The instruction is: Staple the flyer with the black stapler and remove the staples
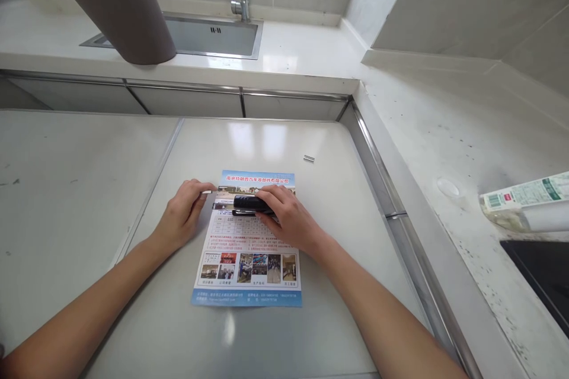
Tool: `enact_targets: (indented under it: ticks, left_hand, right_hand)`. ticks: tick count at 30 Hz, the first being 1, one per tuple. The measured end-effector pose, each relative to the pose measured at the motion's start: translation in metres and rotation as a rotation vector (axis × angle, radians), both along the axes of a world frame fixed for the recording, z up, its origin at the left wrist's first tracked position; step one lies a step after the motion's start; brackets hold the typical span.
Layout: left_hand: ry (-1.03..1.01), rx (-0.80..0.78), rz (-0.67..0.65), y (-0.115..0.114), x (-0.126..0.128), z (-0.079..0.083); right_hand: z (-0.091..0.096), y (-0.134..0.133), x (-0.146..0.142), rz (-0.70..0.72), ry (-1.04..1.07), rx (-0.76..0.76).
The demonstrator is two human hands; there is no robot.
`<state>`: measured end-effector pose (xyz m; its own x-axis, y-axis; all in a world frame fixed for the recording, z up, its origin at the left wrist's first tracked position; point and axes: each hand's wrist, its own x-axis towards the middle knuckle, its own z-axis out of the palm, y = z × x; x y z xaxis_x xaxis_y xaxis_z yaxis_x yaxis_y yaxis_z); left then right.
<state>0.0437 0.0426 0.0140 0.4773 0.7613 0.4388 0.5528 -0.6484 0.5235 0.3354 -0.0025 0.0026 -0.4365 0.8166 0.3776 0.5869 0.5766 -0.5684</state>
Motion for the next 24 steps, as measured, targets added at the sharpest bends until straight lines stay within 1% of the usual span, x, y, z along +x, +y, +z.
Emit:
enact_targets:
  ticks: [2,4,7,11,13,19,24]
  left_hand:
    - [0.016,-0.052,-0.022,0.0,0.001,0.002]
    - [0.011,-0.069,-0.06,-0.001,0.001,0.002]
    - [-0.018,-0.027,-0.089,-0.001,0.002,0.001]
    - [0.0,0.064,-0.095,0.0,0.001,-0.003]
    - [0.002,0.082,-0.102,0.001,0.0,-0.004]
    - [0.048,0.047,-0.197,0.004,-0.003,-0.008]
    - [0.128,0.004,-0.166,0.004,-0.001,-0.008]
  right_hand:
    - [0.0,0.0,0.0,-0.002,0.003,-0.007]
    - [0.0,0.0,0.0,-0.002,0.008,-0.005]
    - [0.0,0.0,0.0,0.007,0.013,-0.004]
    - [-0.001,0.0,0.0,0.006,0.015,0.003]
    - [-0.001,0.0,0.0,0.007,0.016,0.004]
    - [0.0,0.001,0.0,0.015,0.02,-0.003]
    - [0.001,0.001,0.0,0.021,0.022,-0.018]
